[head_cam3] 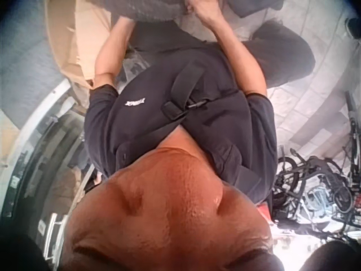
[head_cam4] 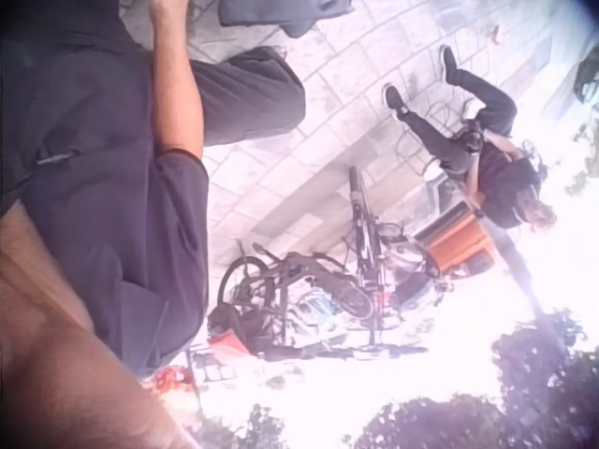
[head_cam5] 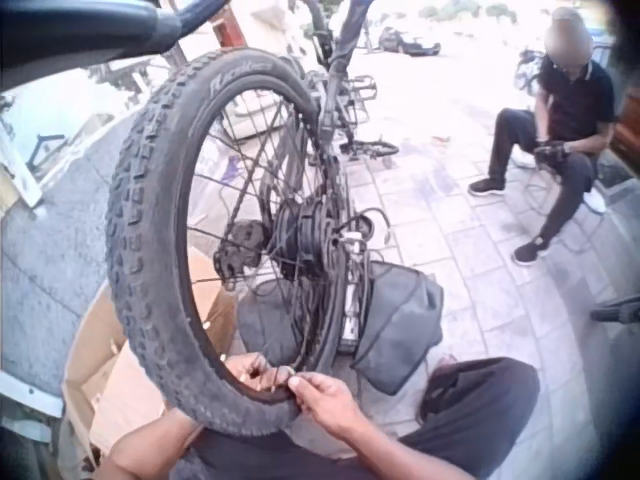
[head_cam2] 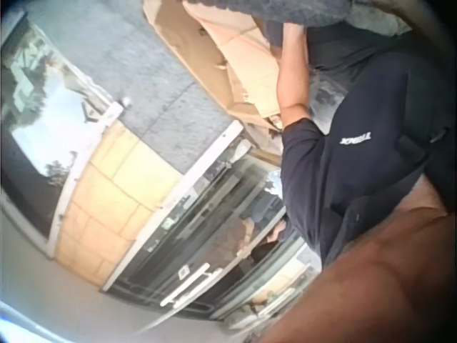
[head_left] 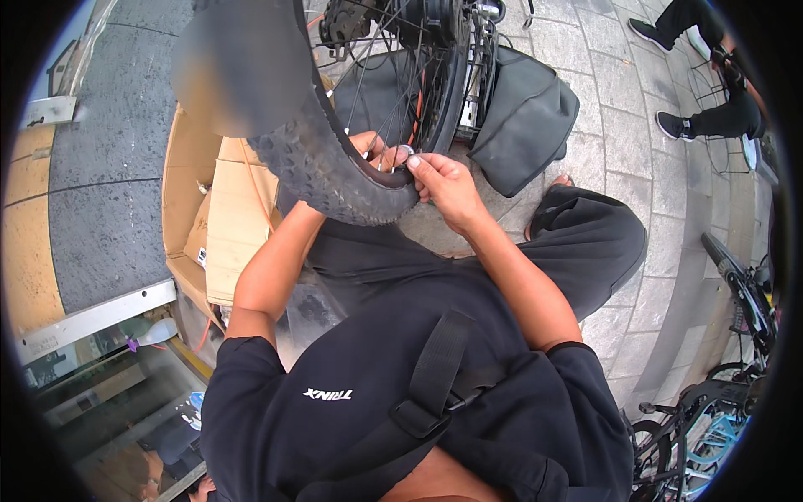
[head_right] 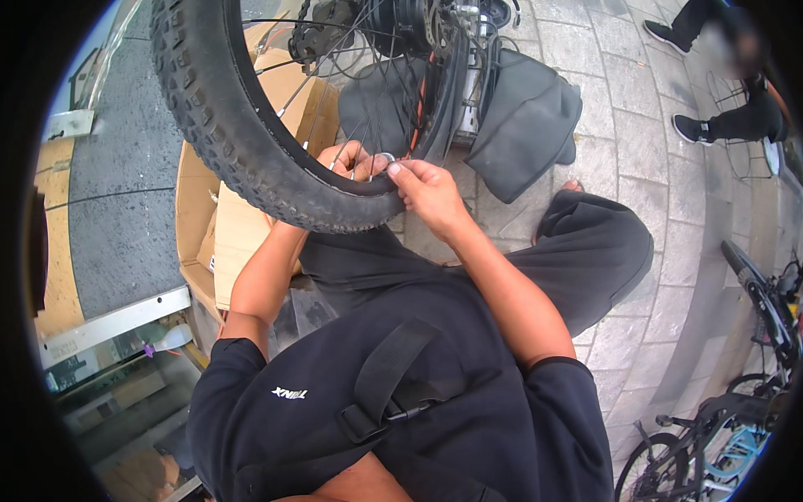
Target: The person sits on the sidewalk and works on a bicycle wheel, repeatedly inserting and adjusting small circular components into the tire bead. The person rotates the wheel and uses both hands to manipulate the tire and components.
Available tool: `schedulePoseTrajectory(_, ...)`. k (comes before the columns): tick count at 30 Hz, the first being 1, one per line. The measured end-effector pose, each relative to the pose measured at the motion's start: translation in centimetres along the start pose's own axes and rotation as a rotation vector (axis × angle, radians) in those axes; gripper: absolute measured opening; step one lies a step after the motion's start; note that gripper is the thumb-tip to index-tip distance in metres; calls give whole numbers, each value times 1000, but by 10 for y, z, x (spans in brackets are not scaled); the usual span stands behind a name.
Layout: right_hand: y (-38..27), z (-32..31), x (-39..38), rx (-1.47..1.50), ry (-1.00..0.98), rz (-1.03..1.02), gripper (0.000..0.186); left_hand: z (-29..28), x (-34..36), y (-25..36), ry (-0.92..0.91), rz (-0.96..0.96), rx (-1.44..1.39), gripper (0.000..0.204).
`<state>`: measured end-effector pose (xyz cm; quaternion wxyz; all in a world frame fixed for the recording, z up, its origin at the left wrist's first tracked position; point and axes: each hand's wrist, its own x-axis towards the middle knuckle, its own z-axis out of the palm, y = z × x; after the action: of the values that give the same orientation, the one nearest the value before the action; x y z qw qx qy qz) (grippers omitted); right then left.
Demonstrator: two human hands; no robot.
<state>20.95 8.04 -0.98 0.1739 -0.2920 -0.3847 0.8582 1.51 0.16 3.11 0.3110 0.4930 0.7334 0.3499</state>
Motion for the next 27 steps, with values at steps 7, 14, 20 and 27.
schedulePoseTrajectory(7, -3, -7, 6, 34, 10, 69, 27, 3, -4, 40, 4, -119, 26, 36)
schedulePoseTrajectory(14, -6, -13, 10, 85, -68, 117, 23, -12, 11, 0, -349, -190, -765, 33)
schedulePoseTrajectory(20, -3, -16, 8, 126, -89, 118, 19, -9, 15, 6, -595, -338, -1154, 67)
schedulePoseTrajectory(27, -12, -16, -2, 227, -17, 84, 27, -10, 18, 7, -577, -273, -954, 59)
